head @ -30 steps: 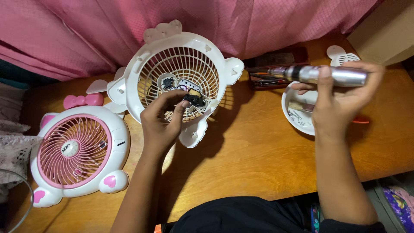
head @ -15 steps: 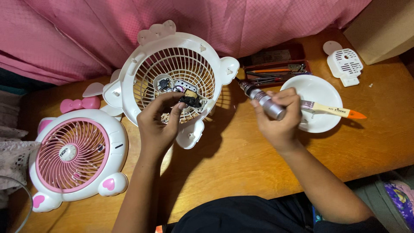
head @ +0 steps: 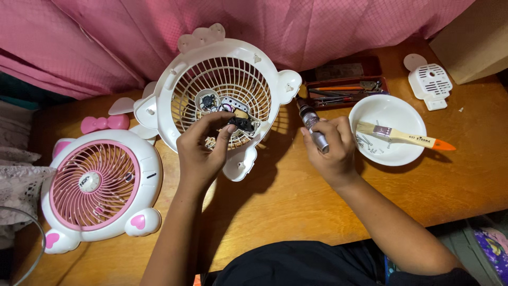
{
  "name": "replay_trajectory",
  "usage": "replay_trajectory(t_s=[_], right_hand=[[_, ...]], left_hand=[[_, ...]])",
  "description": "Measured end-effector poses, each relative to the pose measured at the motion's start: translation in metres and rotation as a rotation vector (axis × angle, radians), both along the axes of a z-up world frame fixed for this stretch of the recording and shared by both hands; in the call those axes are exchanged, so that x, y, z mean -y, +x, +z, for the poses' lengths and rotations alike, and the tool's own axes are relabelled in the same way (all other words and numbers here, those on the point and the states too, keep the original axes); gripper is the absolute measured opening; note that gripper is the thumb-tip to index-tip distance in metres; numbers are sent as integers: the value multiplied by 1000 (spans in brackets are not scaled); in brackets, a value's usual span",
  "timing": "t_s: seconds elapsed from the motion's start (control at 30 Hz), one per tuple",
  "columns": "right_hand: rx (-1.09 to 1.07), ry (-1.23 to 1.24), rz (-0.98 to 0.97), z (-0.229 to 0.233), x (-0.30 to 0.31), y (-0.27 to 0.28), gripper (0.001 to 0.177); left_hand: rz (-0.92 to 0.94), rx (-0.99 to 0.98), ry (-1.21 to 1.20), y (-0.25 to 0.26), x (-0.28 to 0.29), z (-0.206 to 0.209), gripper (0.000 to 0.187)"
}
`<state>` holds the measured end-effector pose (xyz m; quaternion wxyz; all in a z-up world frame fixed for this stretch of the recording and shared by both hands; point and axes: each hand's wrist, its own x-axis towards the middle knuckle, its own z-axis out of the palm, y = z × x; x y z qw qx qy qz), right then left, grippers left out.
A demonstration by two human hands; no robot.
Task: The person uses a screwdriver to remove screws from the rear grille of a small electric fan. They then detach the motor assembly from the grille and place the removed screws into a small white bowl.
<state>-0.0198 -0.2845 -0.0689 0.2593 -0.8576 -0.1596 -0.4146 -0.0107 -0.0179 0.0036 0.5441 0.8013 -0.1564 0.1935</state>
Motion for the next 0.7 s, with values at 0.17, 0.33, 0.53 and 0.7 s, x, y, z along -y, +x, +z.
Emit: replay_trajectory(t_s=[0.17,0.33,0.53,0.7], right_hand=[[-88,488,183,6,15,9,33],[-96,877,321,18,62,25,33],[-195,1134,95,41,143,56,31],[-477,1221,-91,39,182,84,31]], left_hand=[[-10,19,4,2,-1,1,18],[-3,22,31,0,-1,1,19],[-23,35,15,-1,4,5,18],[-51,29,-9,-1,16,8,20]])
